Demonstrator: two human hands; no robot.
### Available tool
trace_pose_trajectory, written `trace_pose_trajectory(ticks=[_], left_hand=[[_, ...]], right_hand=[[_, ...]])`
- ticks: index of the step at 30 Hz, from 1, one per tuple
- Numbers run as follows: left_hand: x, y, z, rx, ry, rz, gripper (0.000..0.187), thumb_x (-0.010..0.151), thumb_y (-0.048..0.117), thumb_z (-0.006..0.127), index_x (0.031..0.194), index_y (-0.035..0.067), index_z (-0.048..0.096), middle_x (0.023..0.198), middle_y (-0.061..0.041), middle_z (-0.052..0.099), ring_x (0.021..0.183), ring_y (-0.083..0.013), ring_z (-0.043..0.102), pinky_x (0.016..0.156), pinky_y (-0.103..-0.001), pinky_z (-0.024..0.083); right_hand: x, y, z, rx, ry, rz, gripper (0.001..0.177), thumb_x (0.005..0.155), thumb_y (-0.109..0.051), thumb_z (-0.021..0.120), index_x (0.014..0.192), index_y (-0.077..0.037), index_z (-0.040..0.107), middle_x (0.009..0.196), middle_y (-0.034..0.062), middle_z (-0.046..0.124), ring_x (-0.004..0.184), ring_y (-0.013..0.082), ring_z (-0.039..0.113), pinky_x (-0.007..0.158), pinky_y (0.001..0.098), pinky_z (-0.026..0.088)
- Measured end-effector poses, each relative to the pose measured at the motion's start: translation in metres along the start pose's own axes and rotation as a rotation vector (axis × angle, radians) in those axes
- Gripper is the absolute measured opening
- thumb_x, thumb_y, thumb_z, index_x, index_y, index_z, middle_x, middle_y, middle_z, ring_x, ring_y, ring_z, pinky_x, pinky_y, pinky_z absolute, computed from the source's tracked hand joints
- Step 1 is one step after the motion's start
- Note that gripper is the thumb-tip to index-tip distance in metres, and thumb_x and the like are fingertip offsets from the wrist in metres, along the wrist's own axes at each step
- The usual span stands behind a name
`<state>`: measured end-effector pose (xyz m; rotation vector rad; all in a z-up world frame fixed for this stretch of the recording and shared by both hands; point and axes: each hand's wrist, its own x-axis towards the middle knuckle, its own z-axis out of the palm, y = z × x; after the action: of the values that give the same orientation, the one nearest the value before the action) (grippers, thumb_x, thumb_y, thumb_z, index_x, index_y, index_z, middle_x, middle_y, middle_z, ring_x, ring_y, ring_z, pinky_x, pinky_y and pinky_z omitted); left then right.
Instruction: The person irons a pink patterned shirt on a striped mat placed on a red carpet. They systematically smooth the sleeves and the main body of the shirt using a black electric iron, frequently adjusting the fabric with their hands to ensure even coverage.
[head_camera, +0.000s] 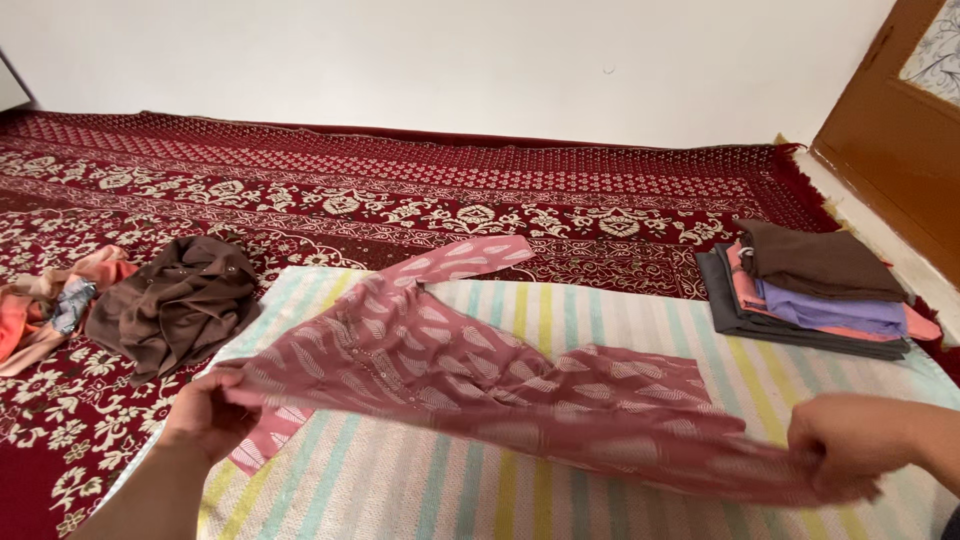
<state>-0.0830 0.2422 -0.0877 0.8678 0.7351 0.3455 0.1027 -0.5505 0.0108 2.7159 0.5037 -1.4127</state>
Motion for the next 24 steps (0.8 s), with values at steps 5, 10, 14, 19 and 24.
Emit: trace_pose_trajectory(ticks=[5,10,14,19,24], left_hand=[[0.044,-0.01,-0.06,-0.057,-0.013,-0.044,0.014,0.087,0.012,0.061,0.098,0.01,0.07,0.092,-0.001,0.067,0.07,-0.0095,0.056,0.053,-0.019,0.042],[0.083,-0.032,-0.041,0.042,0.312,-0.195,0.014,0.099,0.023,0.067,0.101,0.009,0.068,0.096,-0.006,0.065,0.076,-0.0135,0.064,0.061,-0.024,0.058],[0.106,-0.016,0.019,0.326,0.276,-0.101,0.019,0.101,0.001,0.053,0.107,-0.001,0.071,0.102,-0.026,0.069,0.075,-0.0257,0.074,0.068,-0.031,0.066],[0.107,0.117,0.165,0.227,0.05,0.574,0.024,0.102,0.024,0.047,0.111,0.009,0.063,0.107,-0.006,0.066,0.102,-0.0201,0.066,0.094,-0.038,0.057],[0.03,0.185,0.189,0.367,-0.101,1.123,0.018,0.109,0.023,0.058,0.114,0.008,0.068,0.109,-0.002,0.07,0.1,-0.0102,0.065,0.087,-0.025,0.055]], right_hand=[[0.005,0.001,0.014,-0.112,-0.448,-0.204,0.013,0.09,-0.004,0.073,0.08,-0.002,0.063,0.076,0.0047,0.067,0.066,0.0103,0.068,0.058,0.03,0.053],[0.054,0.035,0.015,-0.021,-0.233,-0.115,0.004,0.077,-0.012,0.077,0.08,-0.013,0.074,0.07,-0.0078,0.065,0.061,0.0034,0.061,0.053,0.0275,0.051],[0.107,0.055,-0.015,0.4,0.426,0.081,0.019,0.086,-0.015,0.069,0.079,-0.003,0.081,0.065,0.0007,0.065,0.062,0.0143,0.058,0.063,0.04,0.053],[0.076,0.071,-0.12,0.649,1.492,0.036,0.023,0.103,-0.016,0.062,0.119,-0.009,0.077,0.112,0.0155,0.074,0.09,0.0335,0.072,0.077,0.0494,0.053],[0.046,0.084,-0.145,0.943,1.738,-0.072,0.022,0.108,-0.017,0.057,0.121,-0.009,0.073,0.122,0.0178,0.07,0.1,0.0348,0.071,0.079,0.0509,0.052]])
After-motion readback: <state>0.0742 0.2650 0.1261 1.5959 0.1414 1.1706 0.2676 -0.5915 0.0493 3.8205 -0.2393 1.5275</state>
